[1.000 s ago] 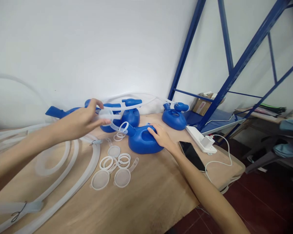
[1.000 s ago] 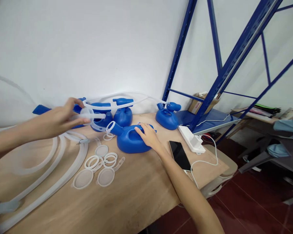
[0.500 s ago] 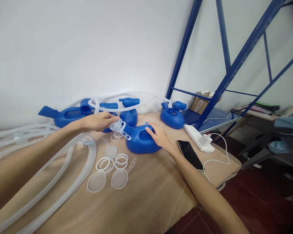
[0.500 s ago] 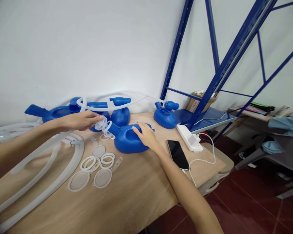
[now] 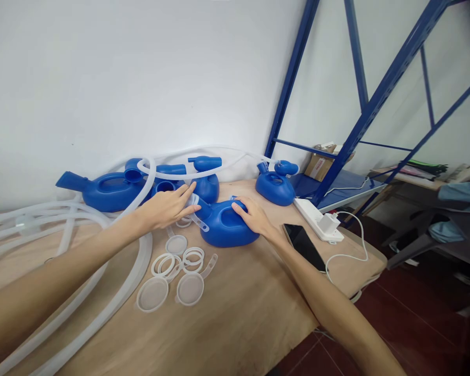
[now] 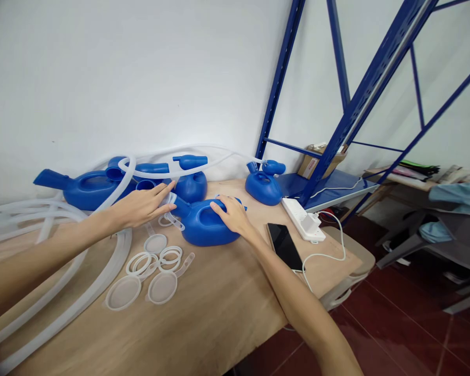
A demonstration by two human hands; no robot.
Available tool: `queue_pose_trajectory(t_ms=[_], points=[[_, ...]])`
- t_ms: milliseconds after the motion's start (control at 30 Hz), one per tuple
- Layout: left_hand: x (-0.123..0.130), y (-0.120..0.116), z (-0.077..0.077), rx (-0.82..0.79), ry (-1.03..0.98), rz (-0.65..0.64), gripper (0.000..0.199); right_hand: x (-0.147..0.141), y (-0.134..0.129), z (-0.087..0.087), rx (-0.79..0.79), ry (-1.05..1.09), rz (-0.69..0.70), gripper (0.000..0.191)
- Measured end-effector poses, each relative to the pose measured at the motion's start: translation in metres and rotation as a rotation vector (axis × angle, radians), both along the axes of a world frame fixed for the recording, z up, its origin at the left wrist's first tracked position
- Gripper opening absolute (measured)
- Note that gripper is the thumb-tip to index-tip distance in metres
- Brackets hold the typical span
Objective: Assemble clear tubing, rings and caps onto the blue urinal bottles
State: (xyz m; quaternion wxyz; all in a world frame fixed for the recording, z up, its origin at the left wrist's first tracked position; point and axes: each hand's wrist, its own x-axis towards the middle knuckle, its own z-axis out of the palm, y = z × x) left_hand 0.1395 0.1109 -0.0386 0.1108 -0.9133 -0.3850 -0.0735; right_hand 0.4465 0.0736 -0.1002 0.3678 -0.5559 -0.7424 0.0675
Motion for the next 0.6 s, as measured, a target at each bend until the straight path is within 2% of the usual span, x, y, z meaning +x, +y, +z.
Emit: queue_pose_trajectory(t_ms=[100, 233, 433, 600], points=[[0.011, -0.002, -0.008, 0.093, 0.064, 0.059, 0.066, 0.0, 0.0, 0.004, -0.037, 0.007, 0.018, 0.048], [0.028, -0.003, -0.01, 0.092, 0.078, 0.198, 0.063, 0.001, 0.002, 0.006, -0.072, 0.008, 0.038, 0.047], [0.035, -0.006, -0.003, 0.058, 0.091, 0.205, 0.058, 0.003, 0.004, 0.005, -0.073, -0.002, 0.053, 0.045], [0.044, -0.007, 0.008, -0.006, 0.154, 0.234, 0.045, 0.002, 0.003, 0.008, -0.078, -0.018, 0.049, 0.045]])
